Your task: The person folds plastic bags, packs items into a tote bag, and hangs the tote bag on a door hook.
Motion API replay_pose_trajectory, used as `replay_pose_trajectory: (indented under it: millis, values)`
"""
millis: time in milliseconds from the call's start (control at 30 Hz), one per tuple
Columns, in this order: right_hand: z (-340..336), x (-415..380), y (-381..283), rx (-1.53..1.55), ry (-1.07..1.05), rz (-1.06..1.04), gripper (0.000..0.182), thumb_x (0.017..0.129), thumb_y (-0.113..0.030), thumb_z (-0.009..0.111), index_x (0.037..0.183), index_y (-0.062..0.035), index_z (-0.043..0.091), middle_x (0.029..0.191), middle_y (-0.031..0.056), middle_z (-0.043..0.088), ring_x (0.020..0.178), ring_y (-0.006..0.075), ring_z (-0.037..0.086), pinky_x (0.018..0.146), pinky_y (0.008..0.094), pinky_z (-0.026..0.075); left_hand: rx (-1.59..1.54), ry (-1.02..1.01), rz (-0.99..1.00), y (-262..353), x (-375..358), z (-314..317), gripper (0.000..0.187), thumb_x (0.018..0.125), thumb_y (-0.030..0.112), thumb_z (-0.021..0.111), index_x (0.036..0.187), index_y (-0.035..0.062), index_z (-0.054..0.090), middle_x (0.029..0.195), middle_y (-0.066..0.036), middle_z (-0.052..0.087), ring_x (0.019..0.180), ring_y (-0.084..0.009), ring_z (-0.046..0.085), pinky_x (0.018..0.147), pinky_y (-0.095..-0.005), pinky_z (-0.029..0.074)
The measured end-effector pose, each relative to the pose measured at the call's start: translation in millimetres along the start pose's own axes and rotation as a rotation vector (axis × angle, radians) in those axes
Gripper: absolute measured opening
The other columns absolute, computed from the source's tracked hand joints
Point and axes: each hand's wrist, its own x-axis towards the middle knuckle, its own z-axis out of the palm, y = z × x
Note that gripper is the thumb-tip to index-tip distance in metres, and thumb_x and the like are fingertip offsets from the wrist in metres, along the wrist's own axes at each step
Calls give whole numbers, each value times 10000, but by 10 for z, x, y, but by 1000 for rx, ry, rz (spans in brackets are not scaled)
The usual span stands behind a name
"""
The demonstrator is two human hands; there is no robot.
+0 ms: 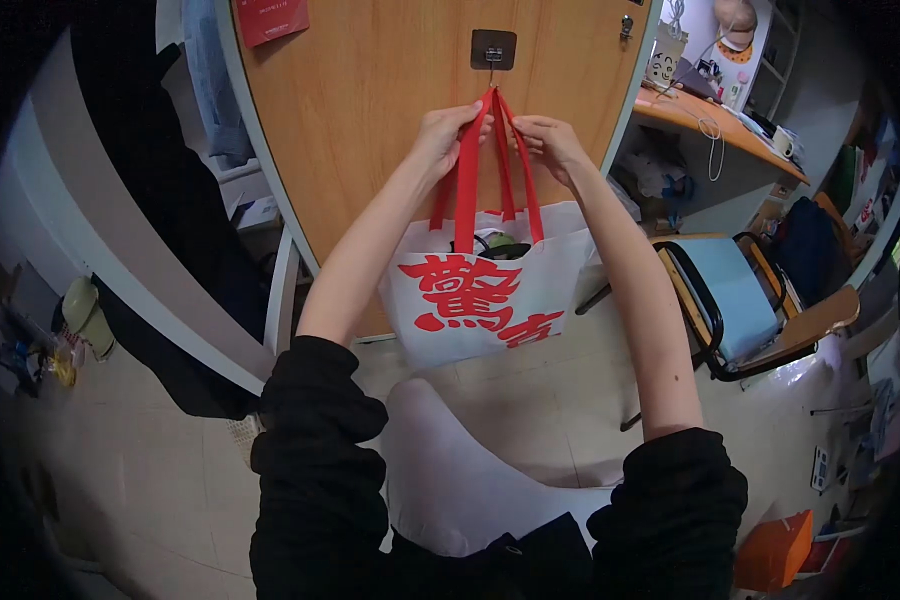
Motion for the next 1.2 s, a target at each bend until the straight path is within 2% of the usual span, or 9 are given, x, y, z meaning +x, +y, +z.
replay_pose_trajectory:
  millis: [233,433,533,600,633,700,800,1100,1200]
  values:
    - [16,79,-61,-577,150,-210,167,814,-138,579,924,-14,594,693,19,578,565,80,511,499,208,406,157,20,11,7,169,82,168,825,155,590,891,0,596,715,-26,582,567,-70,503,514,-201,433]
    - [17,120,-151,-264,230,-171,145,849,-122,472,771,-40,561,676,15,542,572,94,474,517,212,382,237,35,19,273,79,248,122,835,156,576,778,48,572,632,23,523,485,-39,407,445,-185,334]
    - [-73,244,-283,-57,89,-142,148,859,-134,450,769,-54,537,638,3,491,572,98,442,529,211,359,201,-6,-56,418,260,156,122,824,152,590,775,42,575,589,33,494,452,-32,362,412,-182,287]
    - [-138,233,-383,137,-255,3,145,870,-153,456,757,-74,499,582,-23,396,525,92,351,506,216,302,133,-68,-103,466,280,118,131,811,151,607,797,22,591,564,32,479,437,-34,339,392,-181,258]
    - [-122,174,-413,139,-258,-1,145,870,-153,456,757,-74,499,582,-23,396,525,92,351,506,216,302,171,-80,-126,512,217,147,122,811,157,610,777,47,570,553,54,453,425,-21,302,393,-179,240]
    - [-103,104,-532,116,-208,116,160,860,-183,510,739,-93,457,563,-38,326,497,91,265,491,231,249,208,-88,-156,564,150,199,124,811,163,614,757,72,549,541,75,426,414,-8,266,395,-178,222]
    - [-55,61,-647,57,-191,193,209,828,-213,580,702,-104,454,567,-40,328,502,85,269,495,229,244,323,-86,-161,581,115,239,140,803,181,627,756,73,550,531,72,421,426,-14,272,396,-192,222]
    - [123,325,-413,92,231,57,275,787,-194,635,629,-115,423,496,-32,323,433,109,277,447,254,230,322,160,-50,368,250,246,117,793,127,618,727,85,531,554,41,448,442,-40,325,406,-186,272]
    - [79,497,-287,138,201,61,280,789,-197,623,610,-121,421,489,-26,348,426,108,293,434,255,231,233,159,-103,322,389,133,35,742,45,597,712,50,578,576,-5,500,442,-70,388,397,-217,303]
